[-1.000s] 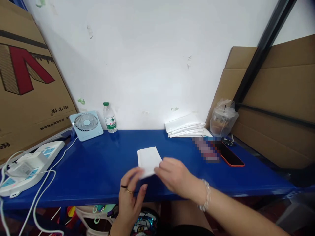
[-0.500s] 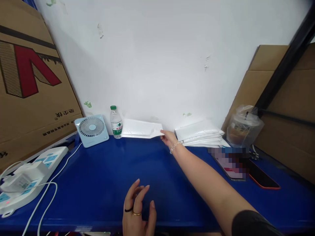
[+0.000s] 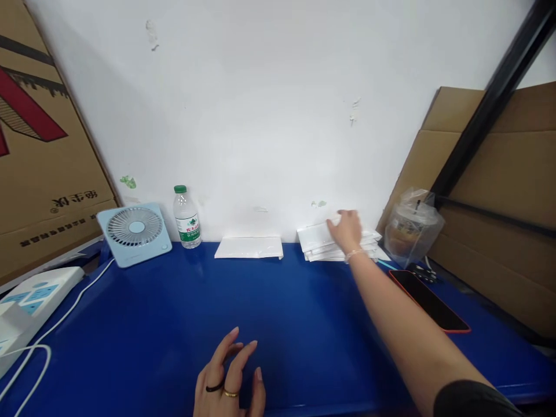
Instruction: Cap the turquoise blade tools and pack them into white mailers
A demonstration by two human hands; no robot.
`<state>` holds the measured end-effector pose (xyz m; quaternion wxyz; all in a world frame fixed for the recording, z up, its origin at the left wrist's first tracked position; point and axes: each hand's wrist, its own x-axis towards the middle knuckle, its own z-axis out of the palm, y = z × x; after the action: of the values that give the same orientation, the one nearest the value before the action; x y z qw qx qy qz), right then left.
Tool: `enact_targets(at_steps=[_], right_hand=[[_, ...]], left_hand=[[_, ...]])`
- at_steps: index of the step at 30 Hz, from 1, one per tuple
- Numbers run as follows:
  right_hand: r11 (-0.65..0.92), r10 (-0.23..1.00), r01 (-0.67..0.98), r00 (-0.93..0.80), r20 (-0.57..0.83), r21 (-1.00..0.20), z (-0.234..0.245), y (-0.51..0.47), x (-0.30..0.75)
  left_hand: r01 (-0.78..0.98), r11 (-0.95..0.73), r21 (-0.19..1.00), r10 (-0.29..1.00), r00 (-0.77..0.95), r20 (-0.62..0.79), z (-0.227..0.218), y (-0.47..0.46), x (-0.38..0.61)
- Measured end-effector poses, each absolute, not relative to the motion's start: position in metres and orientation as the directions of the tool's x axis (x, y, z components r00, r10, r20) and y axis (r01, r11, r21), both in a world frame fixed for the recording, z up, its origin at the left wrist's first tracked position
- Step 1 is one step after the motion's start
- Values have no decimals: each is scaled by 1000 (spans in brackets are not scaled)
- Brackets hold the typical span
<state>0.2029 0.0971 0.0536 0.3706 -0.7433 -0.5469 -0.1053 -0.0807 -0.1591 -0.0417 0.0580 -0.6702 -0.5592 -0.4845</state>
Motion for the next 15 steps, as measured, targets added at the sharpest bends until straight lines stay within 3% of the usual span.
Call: enact_targets(at_steps=[2,5,7,10,12,15], right_hand=[[-330,663,868,494,563,-372,62,98,245],[-452,730,821,565,384,-349,65,100,284],[-411,771,831,536,343,-375,68,99,290],[-139,751,871,402,523,-470,76,84,270],[145,738,846,253,626,-513,78,60,243],[535,680,724,-61,731,-436,65,6,197]], left_hand=[[769,-367,523,718,-123,685,-39,-160,-77],[579,-374,724,802,-190,566,-35,-162,-68],[345,-342,874,883,-200,424,-32,-162,-58],[-135,-119,984,991,-76,110,-25,-155,-39],[-476,127,870,991,101,-90,-16,-143,-25],[-734,462,497,887,394,-243,1,-119,-8]])
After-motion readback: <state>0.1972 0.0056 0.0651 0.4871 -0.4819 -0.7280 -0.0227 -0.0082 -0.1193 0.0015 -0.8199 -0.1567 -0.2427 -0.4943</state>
